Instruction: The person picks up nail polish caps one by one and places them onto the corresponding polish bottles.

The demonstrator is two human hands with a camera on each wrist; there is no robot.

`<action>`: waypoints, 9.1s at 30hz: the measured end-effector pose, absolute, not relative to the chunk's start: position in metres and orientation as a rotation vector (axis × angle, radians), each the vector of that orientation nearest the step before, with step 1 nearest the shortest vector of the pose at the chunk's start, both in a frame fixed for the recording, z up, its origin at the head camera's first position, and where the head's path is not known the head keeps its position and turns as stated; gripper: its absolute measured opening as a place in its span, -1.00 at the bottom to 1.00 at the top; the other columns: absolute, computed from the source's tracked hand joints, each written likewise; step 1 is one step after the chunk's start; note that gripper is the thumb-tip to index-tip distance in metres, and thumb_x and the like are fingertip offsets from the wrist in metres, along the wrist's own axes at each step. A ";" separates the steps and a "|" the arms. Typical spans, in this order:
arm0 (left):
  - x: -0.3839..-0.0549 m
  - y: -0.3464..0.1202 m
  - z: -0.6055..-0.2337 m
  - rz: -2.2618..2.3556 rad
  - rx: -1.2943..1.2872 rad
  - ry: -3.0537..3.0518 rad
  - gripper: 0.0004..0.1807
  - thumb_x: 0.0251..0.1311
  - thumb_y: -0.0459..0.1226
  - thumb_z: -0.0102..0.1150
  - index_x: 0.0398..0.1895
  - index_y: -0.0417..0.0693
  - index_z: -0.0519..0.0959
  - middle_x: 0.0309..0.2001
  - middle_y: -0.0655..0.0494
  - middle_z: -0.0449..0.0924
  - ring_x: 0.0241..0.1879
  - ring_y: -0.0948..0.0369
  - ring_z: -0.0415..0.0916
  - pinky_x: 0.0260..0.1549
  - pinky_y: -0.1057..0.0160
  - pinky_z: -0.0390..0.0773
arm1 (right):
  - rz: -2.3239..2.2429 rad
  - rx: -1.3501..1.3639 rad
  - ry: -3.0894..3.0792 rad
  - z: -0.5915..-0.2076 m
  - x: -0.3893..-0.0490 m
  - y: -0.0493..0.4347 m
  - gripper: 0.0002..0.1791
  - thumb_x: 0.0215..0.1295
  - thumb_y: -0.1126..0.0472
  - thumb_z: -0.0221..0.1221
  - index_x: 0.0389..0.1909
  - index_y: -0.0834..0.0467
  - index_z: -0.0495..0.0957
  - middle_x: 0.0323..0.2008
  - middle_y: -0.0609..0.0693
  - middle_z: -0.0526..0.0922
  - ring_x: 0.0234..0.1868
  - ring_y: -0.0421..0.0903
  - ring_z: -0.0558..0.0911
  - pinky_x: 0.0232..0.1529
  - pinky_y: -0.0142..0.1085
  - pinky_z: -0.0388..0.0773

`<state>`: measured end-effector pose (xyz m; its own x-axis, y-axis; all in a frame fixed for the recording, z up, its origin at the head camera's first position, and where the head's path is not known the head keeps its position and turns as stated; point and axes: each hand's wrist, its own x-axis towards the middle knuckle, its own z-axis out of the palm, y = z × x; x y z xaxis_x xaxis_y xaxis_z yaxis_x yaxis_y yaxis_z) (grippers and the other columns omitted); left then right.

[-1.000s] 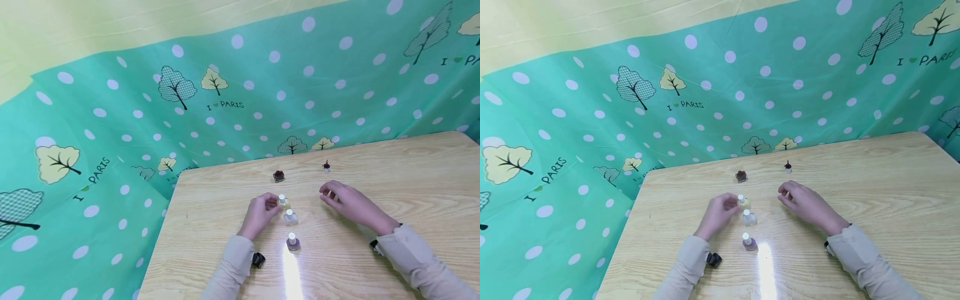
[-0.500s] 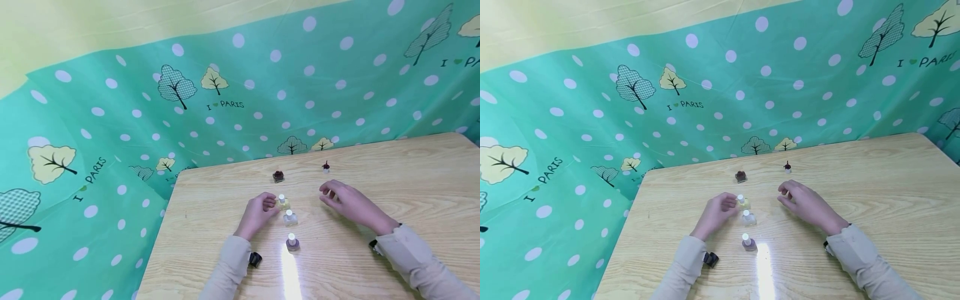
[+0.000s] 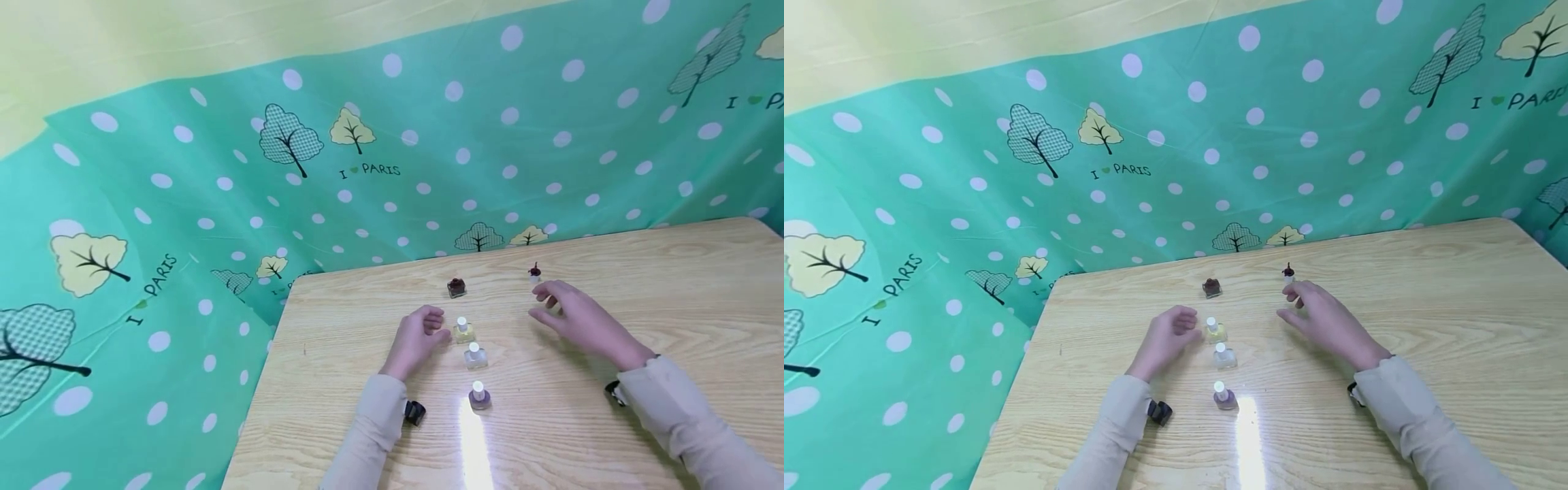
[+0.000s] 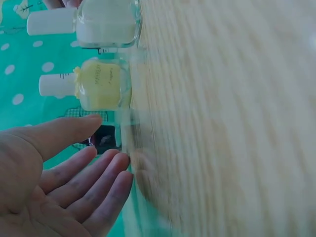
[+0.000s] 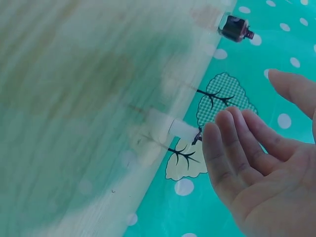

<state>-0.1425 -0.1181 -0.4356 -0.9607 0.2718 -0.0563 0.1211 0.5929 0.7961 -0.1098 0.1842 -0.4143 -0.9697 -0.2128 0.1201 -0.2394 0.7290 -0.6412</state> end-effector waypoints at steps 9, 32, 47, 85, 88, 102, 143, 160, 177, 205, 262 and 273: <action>-0.156 -0.112 -0.434 1.320 0.250 2.646 -0.53 0.18 -0.30 0.36 0.15 -0.22 0.51 -0.01 -0.01 0.65 -0.05 0.17 0.61 0.03 0.29 0.60 | 1.135 0.297 -2.958 -0.411 -0.130 0.196 -0.45 0.40 0.12 0.19 0.19 0.46 0.39 0.03 0.38 0.56 0.00 0.22 0.57 -0.04 0.09 0.60; -0.189 -0.096 -0.443 1.441 0.204 2.636 -0.55 0.16 -0.30 0.38 0.10 -0.25 0.53 -0.04 -0.05 0.64 -0.12 0.21 0.59 -0.02 0.33 0.61 | 1.312 0.198 -3.047 -0.422 -0.170 0.210 -0.29 0.42 0.07 0.15 0.29 0.57 0.20 0.14 0.46 0.44 0.11 0.32 0.49 0.08 0.11 0.55; -0.200 -0.083 -0.446 1.333 0.220 2.699 -0.55 0.15 -0.23 0.40 0.12 -0.07 0.56 -0.11 0.07 0.65 -0.24 0.29 0.57 -0.17 0.35 0.60 | 1.370 0.223 -3.021 -0.435 -0.183 0.208 -0.41 0.38 0.17 0.19 0.20 0.54 0.30 -0.01 0.35 0.51 -0.04 0.15 0.53 0.01 -0.01 0.56; -0.187 -0.095 -0.428 1.467 0.231 2.715 -0.68 0.17 -0.18 0.39 -0.02 -0.03 0.65 -0.15 0.12 0.70 -0.22 0.28 0.61 -0.25 0.35 0.64 | 1.279 0.339 -2.926 -0.413 -0.167 0.197 -0.68 0.37 0.21 0.22 -0.01 0.36 0.55 -0.20 0.16 0.65 -0.23 0.00 0.60 -0.26 -0.28 0.59; -0.183 -0.096 -0.422 1.496 0.265 2.726 -0.70 0.18 -0.19 0.38 -0.03 -0.02 0.65 -0.15 0.13 0.70 -0.21 0.27 0.62 -0.25 0.35 0.64 | 1.249 0.353 -2.922 -0.406 -0.163 0.193 -0.67 0.37 0.17 0.22 0.00 0.33 0.56 -0.19 0.14 0.65 -0.21 -0.01 0.59 -0.23 -0.27 0.58; -0.161 -0.106 -0.406 1.551 0.398 2.791 -0.74 0.16 -0.19 0.40 -0.08 0.02 0.68 -0.21 0.17 0.73 -0.24 0.30 0.63 -0.29 0.38 0.61 | 1.169 0.507 -2.800 -0.384 -0.139 0.177 -0.72 0.36 0.17 0.25 -0.05 0.28 0.65 -0.27 0.04 0.66 -0.28 -0.10 0.58 -0.32 -0.36 0.58; -0.120 -0.107 -0.385 1.217 0.848 3.118 -0.72 0.15 -0.21 0.41 -0.05 0.04 0.71 -0.13 0.16 0.68 -0.23 0.27 0.59 -0.26 0.35 0.63 | 1.007 0.789 -2.672 -0.354 -0.101 0.132 -0.81 0.40 0.12 0.21 -0.10 0.09 0.71 -0.38 -0.20 0.55 -0.45 -0.26 0.41 -0.47 -0.41 0.45; -0.115 -0.103 -0.383 1.236 0.885 3.110 -0.71 0.12 -0.23 0.43 -0.06 0.03 0.72 -0.15 0.16 0.69 -0.26 0.27 0.59 -0.27 0.30 0.66 | 0.979 0.773 -2.696 -0.354 -0.100 0.129 -0.83 0.40 0.13 0.21 -0.13 0.08 0.71 -0.41 -0.19 0.53 -0.50 -0.27 0.39 -0.50 -0.40 0.42; -0.109 -0.096 -0.381 1.243 0.961 3.106 -0.72 0.11 -0.24 0.44 -0.08 0.01 0.73 -0.20 0.18 0.67 -0.25 0.28 0.57 -0.27 0.30 0.63 | 0.966 0.812 -2.704 -0.354 -0.100 0.123 -0.84 0.40 0.12 0.21 -0.12 0.02 0.71 -0.37 -0.21 0.54 -0.47 -0.27 0.39 -0.47 -0.40 0.42; -0.109 -0.093 -0.388 1.153 1.014 3.194 -0.73 0.09 -0.20 0.46 -0.11 0.04 0.74 -0.22 0.21 0.65 -0.25 0.26 0.61 -0.28 0.43 0.56 | 0.988 0.667 -2.799 -0.363 -0.104 0.121 -0.63 0.52 -0.08 0.00 -0.35 0.00 0.64 -0.49 -0.19 0.58 -0.48 -0.25 0.45 -0.38 -0.31 0.43; -0.114 -0.101 -0.389 1.197 0.926 3.190 -0.72 0.07 -0.19 0.47 -0.11 0.05 0.74 -0.22 0.22 0.66 -0.29 0.27 0.58 -0.29 0.46 0.54 | 0.896 0.780 -2.616 -0.368 -0.107 0.117 -0.93 0.37 0.18 0.24 -0.21 0.04 0.66 -0.42 -0.21 0.62 -0.45 -0.33 0.52 -0.46 -0.41 0.51; -0.111 -0.098 -0.388 1.212 0.993 3.207 -0.73 0.08 -0.19 0.47 -0.12 0.03 0.74 -0.23 0.20 0.66 -0.29 0.30 0.57 -0.35 0.48 0.48 | 0.956 0.648 -2.703 -0.372 -0.110 0.113 -0.61 0.54 0.02 0.00 -0.55 -0.02 0.47 -0.68 -0.20 0.31 -0.66 -0.28 0.26 -0.59 -0.39 0.27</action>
